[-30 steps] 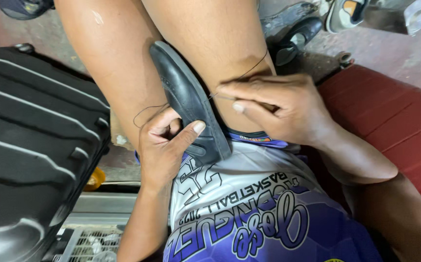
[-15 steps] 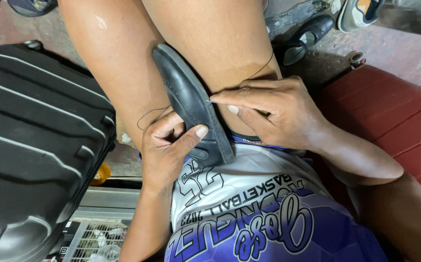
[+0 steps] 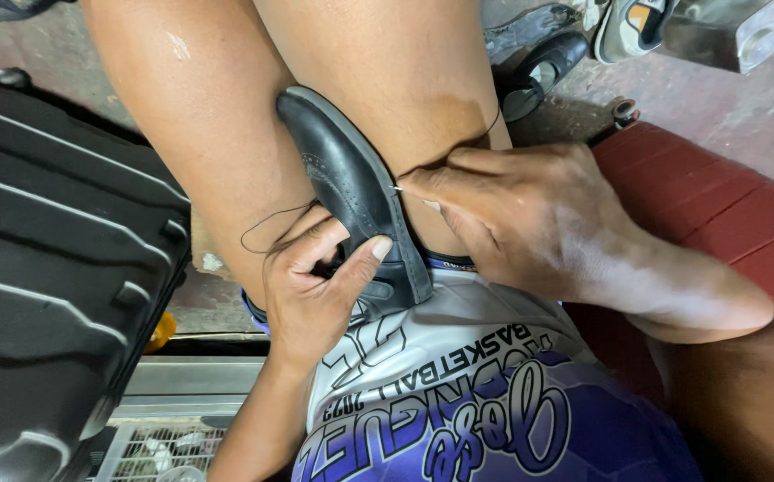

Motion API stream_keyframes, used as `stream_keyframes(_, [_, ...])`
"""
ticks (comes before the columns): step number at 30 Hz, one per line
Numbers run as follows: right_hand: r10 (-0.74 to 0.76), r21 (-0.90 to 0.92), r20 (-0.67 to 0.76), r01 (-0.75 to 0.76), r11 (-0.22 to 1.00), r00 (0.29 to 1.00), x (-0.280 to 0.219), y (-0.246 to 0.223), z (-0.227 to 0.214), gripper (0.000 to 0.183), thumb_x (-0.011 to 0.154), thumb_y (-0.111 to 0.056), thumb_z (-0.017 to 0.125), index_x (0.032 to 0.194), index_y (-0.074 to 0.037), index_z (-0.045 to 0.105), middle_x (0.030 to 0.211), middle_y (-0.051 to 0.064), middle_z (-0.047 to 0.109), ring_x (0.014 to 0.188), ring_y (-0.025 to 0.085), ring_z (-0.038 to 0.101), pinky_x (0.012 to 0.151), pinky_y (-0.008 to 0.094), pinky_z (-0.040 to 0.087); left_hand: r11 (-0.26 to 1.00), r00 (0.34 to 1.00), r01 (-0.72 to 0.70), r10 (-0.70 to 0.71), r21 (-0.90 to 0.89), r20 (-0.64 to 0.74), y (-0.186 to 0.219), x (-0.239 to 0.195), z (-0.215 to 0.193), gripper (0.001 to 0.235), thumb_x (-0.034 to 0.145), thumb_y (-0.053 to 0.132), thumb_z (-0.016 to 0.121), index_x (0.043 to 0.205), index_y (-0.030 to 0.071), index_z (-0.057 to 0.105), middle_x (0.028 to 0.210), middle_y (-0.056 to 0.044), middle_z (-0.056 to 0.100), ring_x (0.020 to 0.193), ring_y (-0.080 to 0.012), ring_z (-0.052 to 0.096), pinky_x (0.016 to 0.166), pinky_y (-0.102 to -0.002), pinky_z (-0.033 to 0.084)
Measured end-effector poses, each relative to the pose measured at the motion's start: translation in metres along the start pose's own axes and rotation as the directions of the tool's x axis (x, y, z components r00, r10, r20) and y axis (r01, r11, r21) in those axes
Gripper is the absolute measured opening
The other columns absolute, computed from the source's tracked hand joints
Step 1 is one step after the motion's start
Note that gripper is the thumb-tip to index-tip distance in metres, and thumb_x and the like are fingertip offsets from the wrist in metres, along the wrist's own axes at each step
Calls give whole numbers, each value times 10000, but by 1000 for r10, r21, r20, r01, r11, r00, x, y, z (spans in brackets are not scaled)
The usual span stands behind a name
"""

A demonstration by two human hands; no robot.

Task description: The person sits on the floor and uses a needle and thread to sew the sole of a black shoe. They repeatedly push the needle through the sole and pull the thread tight to secure the stitching.

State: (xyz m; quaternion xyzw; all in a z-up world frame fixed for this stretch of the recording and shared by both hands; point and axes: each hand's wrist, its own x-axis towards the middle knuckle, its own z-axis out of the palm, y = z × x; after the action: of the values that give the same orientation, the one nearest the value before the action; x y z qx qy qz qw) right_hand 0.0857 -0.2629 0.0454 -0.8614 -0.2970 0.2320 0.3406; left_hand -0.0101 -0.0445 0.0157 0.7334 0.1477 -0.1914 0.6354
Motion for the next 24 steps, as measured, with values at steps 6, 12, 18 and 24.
stream_keyframes(6, [-24,-139,124,41,989,992,23,-10,-15,270,827,-58,690,1091,-40,740,852,101,736,637,258,708,490,396,537,999,999,-51,52,-6,8,-3,6,-3,216,877,-22,812,1077,-19,731,971,-48,698,782,-82,614,718,-220,502])
stream_keyframes(12, [-16,-183,213,56,981,977,39,-13,-14,120,825,-38,683,943,-45,704,708,88,677,546,250,664,456,413,512,993,994,-104,105,-56,13,-5,11,-8,201,882,-31,801,1066,-32,719,1007,-75,709,849,-109,665,776,-230,533])
stream_keyframes(18, [34,-183,322,28,983,946,53,-6,1,108,905,-19,617,803,-41,645,567,90,617,415,220,607,402,378,489,997,997,-78,78,21,-2,-9,11,-12,169,859,7,829,996,-20,734,848,-39,629,679,-101,513,622,-232,426])
stream_keyframes(24, [-82,-173,255,128,977,964,56,-6,5,158,874,-96,644,723,-58,614,547,126,594,463,276,622,459,438,486,985,989,-139,144,100,-46,-12,8,-10,259,846,47,854,817,-14,604,714,-47,458,631,-131,373,585,-275,306])
